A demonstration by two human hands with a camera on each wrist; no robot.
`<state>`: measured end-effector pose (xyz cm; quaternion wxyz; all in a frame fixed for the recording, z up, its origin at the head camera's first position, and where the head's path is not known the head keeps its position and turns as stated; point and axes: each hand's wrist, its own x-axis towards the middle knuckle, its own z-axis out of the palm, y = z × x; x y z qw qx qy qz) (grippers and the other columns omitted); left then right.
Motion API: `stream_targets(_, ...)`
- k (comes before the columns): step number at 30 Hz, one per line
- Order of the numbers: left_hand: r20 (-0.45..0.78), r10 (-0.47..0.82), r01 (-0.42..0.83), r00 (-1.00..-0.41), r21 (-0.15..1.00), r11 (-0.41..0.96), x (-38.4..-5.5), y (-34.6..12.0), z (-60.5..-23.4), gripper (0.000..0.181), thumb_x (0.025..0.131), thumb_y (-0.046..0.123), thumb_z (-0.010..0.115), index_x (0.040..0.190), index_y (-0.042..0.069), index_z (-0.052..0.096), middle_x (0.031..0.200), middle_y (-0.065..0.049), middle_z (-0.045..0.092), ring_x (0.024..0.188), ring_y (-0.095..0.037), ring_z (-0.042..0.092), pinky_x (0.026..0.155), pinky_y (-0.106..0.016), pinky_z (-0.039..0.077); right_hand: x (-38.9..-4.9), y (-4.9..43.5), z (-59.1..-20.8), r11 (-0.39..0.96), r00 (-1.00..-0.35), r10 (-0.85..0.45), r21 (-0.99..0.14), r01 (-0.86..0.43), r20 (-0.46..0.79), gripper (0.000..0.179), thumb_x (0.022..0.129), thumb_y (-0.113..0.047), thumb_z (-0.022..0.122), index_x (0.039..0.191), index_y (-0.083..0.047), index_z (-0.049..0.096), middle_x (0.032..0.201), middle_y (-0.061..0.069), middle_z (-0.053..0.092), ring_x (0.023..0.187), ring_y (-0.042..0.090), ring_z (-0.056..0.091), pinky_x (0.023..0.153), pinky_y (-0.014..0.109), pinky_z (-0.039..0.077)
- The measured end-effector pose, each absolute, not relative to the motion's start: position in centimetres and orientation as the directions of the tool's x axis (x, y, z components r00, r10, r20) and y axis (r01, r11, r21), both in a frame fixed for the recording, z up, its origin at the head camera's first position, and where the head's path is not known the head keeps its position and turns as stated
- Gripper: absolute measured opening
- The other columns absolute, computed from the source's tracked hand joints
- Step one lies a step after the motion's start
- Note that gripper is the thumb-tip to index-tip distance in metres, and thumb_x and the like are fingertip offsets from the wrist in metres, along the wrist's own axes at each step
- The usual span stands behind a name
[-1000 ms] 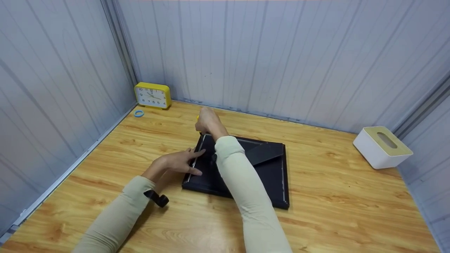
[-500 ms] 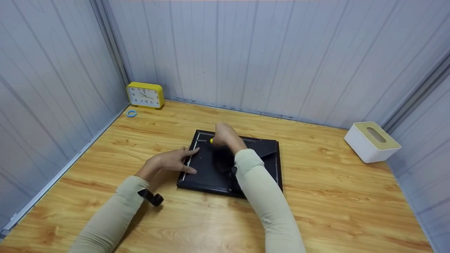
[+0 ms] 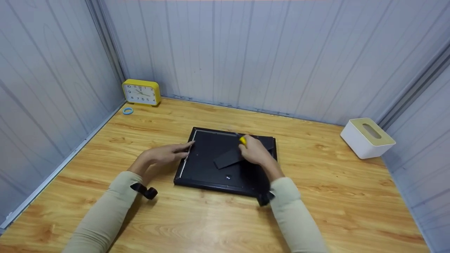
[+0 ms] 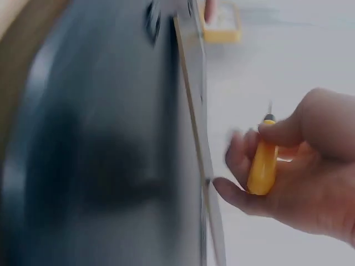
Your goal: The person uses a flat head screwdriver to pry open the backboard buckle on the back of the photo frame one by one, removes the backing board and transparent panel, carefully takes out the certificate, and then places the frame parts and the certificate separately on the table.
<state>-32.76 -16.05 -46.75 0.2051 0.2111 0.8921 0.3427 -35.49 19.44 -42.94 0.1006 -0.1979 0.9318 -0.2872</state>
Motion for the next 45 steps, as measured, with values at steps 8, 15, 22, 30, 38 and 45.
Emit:
stream_targets(8,-0.244,0.462,0.126,-0.853,0.763,0.634,-32.6,-15.5,-47.0,0.073,0.106,0.041,0.047,0.162,0.029,0.001,0.166,-0.011,0.006,0.15,-0.03,0.016,0.121,-0.044,0.012,-32.5,27.9,-43.2,0.773,-0.916,-0.366,-0.602,-0.2,-0.166,0.121,0.08,-0.051,0.081,0.158,0.004,0.007,0.141,0.039,0.042,0.105,0.053,0.055,0.093,0.056,0.048)
stream_targets(15,-0.219,0.455,0.192,-0.863,0.691,0.697,-32.9,-15.0,-47.0,0.102,0.093,0.043,0.07,0.162,0.017,-0.001,0.163,-0.023,-0.012,0.15,-0.037,0.011,0.119,-0.048,0.018,-31.3,29.4,-44.1,0.802,-0.863,-0.427,-0.553,-0.225,-0.269,0.127,0.071,-0.042,0.091,0.156,0.008,0.011,0.155,0.036,0.024,0.136,0.049,0.035,0.105,0.059,0.039)
stream_targets(22,-0.276,0.425,0.212,-0.862,0.565,0.797,-32.1,-15.2,-46.2,0.139,0.071,0.056,0.086,0.16,0.017,-0.012,0.162,-0.02,-0.024,0.149,-0.039,-0.014,0.117,-0.058,0.017,-32.4,28.5,-44.3,0.822,-0.874,-0.376,-0.547,-0.161,-0.308,0.124,0.074,-0.028,0.09,0.159,0.002,0.004,0.154,0.035,0.027,0.131,0.047,0.043,0.106,0.059,0.038)
stream_targets(30,-0.228,0.295,0.129,-0.928,0.548,0.827,-32.1,-16.0,-45.1,0.116,0.086,0.058,0.071,0.161,0.01,-0.004,0.165,-0.019,-0.007,0.15,-0.041,-0.004,0.119,-0.056,0.007,-30.7,26.2,-43.6,0.854,-0.94,-0.287,-0.494,-0.163,-0.187,0.104,0.09,-0.05,0.072,0.154,0.011,0.017,0.144,0.037,0.041,0.124,0.044,0.05,0.101,0.055,0.042)
stream_targets(38,0.054,0.259,0.246,-0.964,0.544,0.802,-33.7,-16.9,-45.9,0.04,0.103,0.014,0.055,0.139,-0.004,0.056,0.132,-0.023,0.061,0.123,-0.037,0.057,0.105,-0.049,0.043,-28.5,24.6,-44.1,0.906,-0.952,-0.225,-0.405,-0.126,-0.207,0.116,0.074,-0.064,0.079,0.145,0.017,0.035,0.139,0.035,0.05,0.125,0.045,0.051,0.1,0.068,0.032)
stream_targets(45,-0.193,0.46,0.146,-0.867,0.784,0.604,-32.5,-17.6,-45.3,0.063,0.087,-0.005,0.073,0.145,0.012,0.055,0.094,-0.01,0.071,0.086,-0.023,0.068,0.084,-0.038,0.055,-30.2,27.5,-44.4,0.841,-0.931,-0.273,-0.53,-0.108,-0.244,0.097,0.083,-0.032,0.083,0.147,0.018,0.03,0.144,0.038,0.042,0.119,0.038,0.051,0.102,0.051,0.042)
